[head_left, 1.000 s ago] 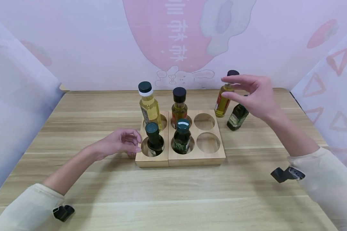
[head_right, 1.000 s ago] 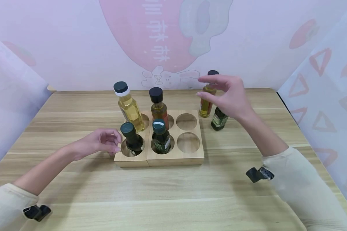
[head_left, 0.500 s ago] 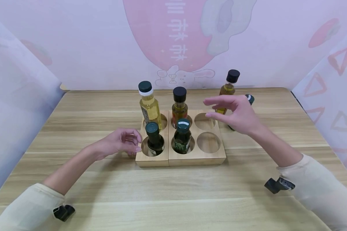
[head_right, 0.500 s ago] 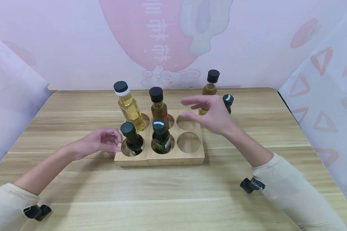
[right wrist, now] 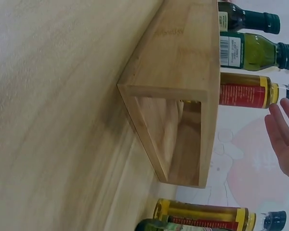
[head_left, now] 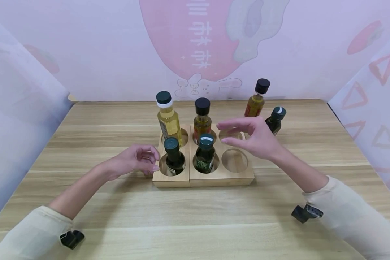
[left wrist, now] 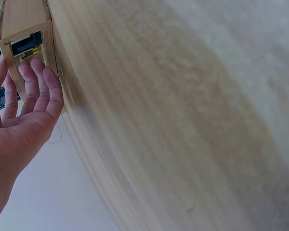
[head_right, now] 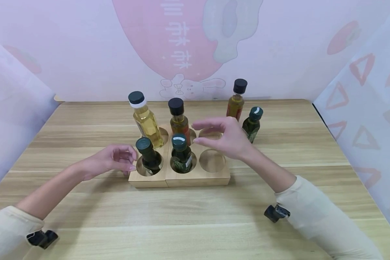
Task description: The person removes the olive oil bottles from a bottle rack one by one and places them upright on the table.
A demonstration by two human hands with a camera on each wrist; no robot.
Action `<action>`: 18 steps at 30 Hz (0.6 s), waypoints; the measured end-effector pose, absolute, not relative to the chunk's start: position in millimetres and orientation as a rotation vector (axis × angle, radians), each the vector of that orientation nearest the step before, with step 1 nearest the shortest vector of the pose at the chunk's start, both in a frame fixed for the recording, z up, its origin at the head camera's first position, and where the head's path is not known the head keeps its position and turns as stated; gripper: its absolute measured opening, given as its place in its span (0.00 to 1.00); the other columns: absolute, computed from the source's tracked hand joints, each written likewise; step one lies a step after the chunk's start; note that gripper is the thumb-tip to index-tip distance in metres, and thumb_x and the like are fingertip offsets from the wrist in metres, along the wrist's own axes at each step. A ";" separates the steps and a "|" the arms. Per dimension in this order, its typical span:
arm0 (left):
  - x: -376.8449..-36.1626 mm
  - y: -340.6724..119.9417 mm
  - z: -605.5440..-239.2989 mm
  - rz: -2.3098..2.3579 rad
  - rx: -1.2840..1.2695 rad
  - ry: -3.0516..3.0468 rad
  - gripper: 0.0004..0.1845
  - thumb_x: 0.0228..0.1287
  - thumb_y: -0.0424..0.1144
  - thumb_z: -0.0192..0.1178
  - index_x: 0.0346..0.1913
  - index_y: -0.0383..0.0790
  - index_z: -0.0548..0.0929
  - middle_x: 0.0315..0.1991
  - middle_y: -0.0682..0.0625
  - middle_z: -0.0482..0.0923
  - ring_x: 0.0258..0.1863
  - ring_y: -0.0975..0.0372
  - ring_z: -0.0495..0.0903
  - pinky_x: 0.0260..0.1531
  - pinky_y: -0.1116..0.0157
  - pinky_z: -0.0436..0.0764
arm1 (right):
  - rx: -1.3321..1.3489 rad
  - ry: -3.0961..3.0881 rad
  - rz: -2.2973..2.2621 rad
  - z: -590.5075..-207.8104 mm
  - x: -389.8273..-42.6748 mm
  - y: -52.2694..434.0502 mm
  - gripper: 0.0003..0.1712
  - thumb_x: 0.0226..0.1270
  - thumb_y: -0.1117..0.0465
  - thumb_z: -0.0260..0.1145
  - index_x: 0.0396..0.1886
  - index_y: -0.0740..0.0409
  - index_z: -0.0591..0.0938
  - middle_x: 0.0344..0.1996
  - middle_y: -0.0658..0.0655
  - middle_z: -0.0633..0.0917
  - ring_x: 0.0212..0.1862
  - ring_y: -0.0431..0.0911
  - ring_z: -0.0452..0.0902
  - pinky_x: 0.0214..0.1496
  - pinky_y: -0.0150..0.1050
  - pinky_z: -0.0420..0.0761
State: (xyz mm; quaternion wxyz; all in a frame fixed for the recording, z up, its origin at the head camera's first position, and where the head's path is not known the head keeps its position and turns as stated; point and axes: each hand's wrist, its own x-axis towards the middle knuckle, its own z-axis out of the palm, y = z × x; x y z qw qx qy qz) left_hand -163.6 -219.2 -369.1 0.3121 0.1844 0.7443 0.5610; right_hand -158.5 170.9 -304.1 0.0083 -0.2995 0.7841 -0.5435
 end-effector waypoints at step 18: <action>-162.3 -217.8 -365.2 1.484 0.488 1.971 0.14 0.65 0.28 0.70 0.46 0.27 0.75 0.34 0.48 0.79 0.33 0.60 0.80 0.36 0.62 0.86 | -0.978 2.323 -1.774 -312.8 -155.2 152.4 0.25 0.56 0.78 0.75 0.56 0.72 0.84 0.53 0.65 0.88 0.47 0.46 0.88 0.56 0.43 0.86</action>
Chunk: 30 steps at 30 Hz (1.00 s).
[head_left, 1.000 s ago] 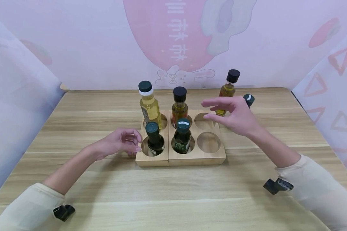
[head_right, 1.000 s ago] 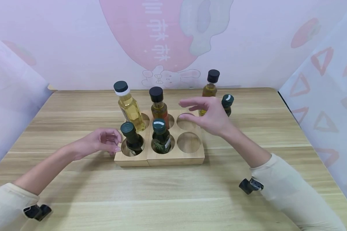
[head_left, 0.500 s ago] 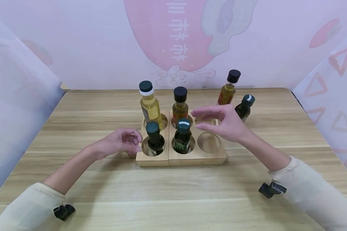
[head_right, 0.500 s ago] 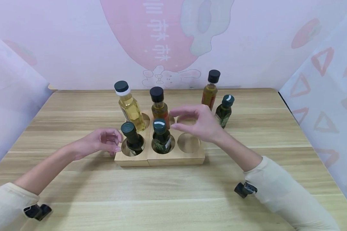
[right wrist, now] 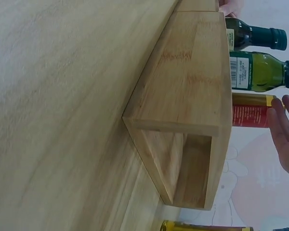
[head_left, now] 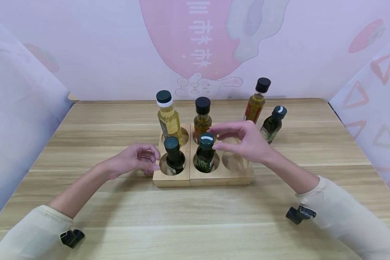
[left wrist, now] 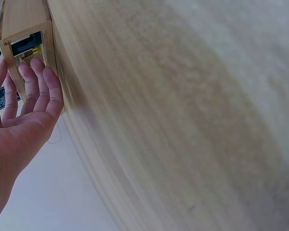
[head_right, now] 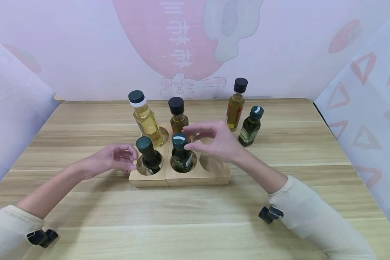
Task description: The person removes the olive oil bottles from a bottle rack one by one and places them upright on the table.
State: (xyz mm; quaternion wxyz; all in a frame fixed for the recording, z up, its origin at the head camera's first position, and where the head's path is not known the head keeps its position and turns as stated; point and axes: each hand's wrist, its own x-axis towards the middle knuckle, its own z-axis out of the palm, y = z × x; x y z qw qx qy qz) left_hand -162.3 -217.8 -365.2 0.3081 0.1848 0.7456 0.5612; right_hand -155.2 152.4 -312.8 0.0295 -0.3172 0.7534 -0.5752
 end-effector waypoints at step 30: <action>-163.7 -218.6 -367.5 1.490 0.492 1.962 0.14 0.64 0.27 0.70 0.45 0.29 0.75 0.34 0.48 0.79 0.33 0.60 0.80 0.36 0.62 0.86 | -0.950 2.346 -1.856 -319.6 -147.7 135.3 0.22 0.58 0.79 0.75 0.53 0.74 0.85 0.46 0.66 0.90 0.45 0.42 0.89 0.50 0.39 0.87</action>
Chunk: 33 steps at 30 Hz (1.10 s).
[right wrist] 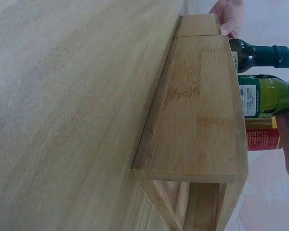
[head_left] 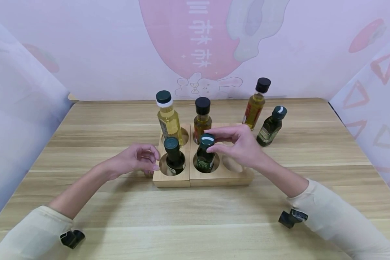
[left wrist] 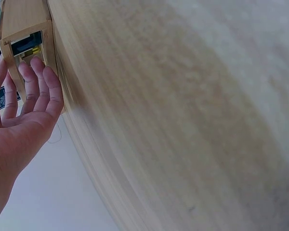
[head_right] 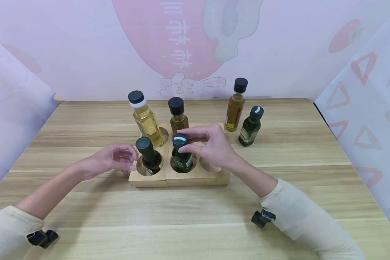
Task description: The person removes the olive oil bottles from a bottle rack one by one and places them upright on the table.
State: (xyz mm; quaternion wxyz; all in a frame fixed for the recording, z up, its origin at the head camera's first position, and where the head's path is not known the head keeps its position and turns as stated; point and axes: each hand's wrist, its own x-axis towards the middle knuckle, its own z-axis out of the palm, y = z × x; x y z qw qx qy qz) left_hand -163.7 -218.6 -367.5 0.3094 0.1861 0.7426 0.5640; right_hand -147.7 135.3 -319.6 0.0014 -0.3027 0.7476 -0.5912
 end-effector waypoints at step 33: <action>-164.8 -219.0 -370.7 1.474 0.488 1.979 0.13 0.63 0.28 0.71 0.45 0.32 0.77 0.34 0.48 0.79 0.33 0.59 0.80 0.35 0.61 0.86 | -0.837 2.144 -2.289 -304.7 -146.7 148.9 0.23 0.51 0.88 0.71 0.50 0.84 0.81 0.42 0.51 0.92 0.40 0.44 0.90 0.43 0.38 0.88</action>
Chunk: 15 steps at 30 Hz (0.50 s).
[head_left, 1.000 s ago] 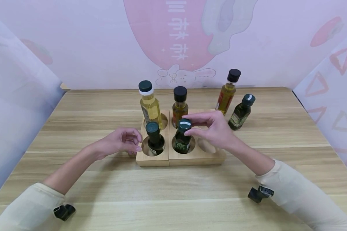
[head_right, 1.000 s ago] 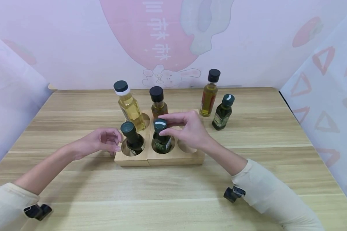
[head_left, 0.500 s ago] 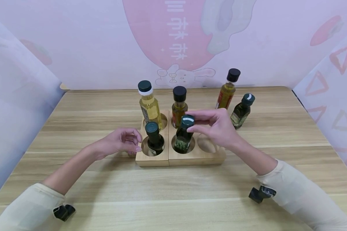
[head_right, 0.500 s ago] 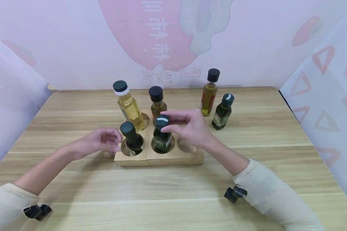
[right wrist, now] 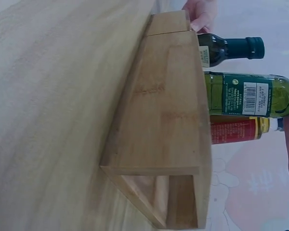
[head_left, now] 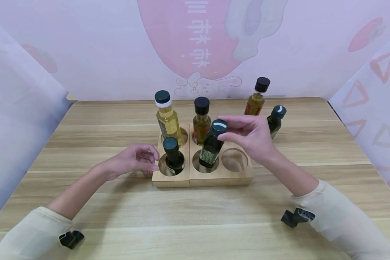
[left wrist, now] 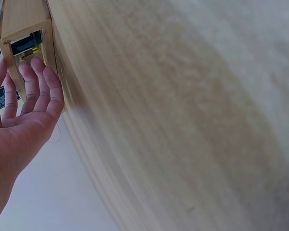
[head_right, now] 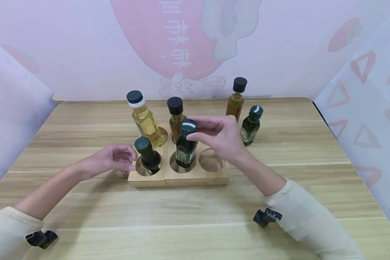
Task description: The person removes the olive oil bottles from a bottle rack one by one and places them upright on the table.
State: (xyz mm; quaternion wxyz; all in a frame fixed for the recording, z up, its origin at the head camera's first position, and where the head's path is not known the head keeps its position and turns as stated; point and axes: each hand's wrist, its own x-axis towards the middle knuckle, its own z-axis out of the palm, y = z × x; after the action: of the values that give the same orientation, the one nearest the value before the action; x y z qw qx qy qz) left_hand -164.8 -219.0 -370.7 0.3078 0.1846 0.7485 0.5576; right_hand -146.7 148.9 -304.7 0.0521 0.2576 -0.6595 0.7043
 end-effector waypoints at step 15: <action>-164.2 -217.9 -368.4 1.459 0.489 2.004 0.14 0.63 0.29 0.71 0.45 0.31 0.77 0.33 0.48 0.79 0.31 0.58 0.80 0.32 0.62 0.85 | 0.707 -1.881 2.073 -291.6 -150.0 159.9 0.24 0.53 0.87 0.70 0.48 0.65 0.90 0.39 0.54 0.92 0.41 0.44 0.91 0.43 0.35 0.88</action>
State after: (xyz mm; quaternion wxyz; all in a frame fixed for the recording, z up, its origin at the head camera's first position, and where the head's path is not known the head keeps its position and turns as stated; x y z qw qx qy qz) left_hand -164.2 -217.9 -368.4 0.3024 0.1843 0.7560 0.5505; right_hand -150.0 159.9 -291.6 0.1272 0.2430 -0.6462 0.7122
